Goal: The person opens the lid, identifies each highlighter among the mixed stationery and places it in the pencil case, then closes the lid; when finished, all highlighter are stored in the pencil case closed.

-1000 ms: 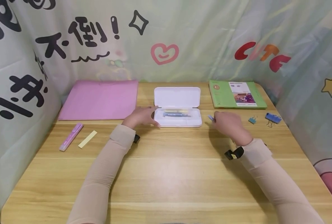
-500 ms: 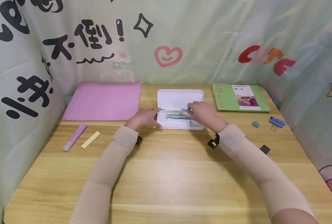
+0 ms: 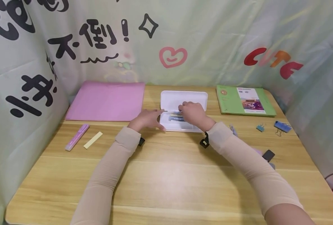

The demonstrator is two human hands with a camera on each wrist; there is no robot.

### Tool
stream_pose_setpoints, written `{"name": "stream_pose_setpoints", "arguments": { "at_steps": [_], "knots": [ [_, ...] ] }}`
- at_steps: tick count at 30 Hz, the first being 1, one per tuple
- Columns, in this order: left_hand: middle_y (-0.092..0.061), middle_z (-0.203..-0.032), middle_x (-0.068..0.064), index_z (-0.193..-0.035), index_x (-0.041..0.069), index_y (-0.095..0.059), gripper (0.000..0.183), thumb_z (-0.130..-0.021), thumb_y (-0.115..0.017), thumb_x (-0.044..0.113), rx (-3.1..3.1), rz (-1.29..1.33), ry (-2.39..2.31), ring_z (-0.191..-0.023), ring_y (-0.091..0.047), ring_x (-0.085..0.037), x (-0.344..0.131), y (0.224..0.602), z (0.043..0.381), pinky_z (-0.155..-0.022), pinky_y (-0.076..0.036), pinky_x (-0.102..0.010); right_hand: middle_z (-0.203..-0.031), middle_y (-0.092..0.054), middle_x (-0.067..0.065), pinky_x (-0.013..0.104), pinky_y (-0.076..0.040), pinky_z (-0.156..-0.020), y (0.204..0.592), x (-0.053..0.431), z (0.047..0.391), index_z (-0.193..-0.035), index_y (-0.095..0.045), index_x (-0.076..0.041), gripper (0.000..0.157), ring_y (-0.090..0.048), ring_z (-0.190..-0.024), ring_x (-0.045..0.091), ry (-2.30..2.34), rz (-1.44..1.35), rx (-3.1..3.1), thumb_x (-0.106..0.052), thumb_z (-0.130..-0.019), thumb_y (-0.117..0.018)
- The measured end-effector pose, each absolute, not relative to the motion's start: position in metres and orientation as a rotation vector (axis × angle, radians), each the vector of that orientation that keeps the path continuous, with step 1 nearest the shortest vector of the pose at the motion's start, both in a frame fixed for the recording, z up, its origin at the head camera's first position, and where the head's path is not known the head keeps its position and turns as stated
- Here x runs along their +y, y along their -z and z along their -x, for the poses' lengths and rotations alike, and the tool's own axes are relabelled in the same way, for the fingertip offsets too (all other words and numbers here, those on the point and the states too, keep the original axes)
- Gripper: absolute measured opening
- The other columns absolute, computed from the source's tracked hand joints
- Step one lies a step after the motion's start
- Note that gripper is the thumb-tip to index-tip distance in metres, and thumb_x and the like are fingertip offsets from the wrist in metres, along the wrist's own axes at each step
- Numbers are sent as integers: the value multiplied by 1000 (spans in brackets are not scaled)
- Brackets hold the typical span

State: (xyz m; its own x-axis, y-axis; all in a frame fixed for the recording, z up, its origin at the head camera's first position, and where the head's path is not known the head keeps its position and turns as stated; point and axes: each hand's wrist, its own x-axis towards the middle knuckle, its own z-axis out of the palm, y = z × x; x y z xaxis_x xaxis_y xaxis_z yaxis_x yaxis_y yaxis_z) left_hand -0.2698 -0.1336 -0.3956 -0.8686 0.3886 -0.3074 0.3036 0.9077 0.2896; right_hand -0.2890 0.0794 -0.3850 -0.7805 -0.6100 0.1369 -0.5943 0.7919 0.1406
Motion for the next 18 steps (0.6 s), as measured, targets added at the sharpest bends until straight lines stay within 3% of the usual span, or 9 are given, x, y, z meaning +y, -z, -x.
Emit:
{"name": "stream_pose_setpoints", "arguments": {
  "at_steps": [18],
  "knots": [
    [-25,-140,-7,-139,25,-20,101,-57,-60,67,2702,-493,-355,-124,-24,-33,-133,393,267,-99,-11,-50,-81,-55,1,33,-41,-40,389,83,284,-96,-63,-15,18,-52,-66,17,127,-953,-2829,-13,-83,-51]
  ]
}}
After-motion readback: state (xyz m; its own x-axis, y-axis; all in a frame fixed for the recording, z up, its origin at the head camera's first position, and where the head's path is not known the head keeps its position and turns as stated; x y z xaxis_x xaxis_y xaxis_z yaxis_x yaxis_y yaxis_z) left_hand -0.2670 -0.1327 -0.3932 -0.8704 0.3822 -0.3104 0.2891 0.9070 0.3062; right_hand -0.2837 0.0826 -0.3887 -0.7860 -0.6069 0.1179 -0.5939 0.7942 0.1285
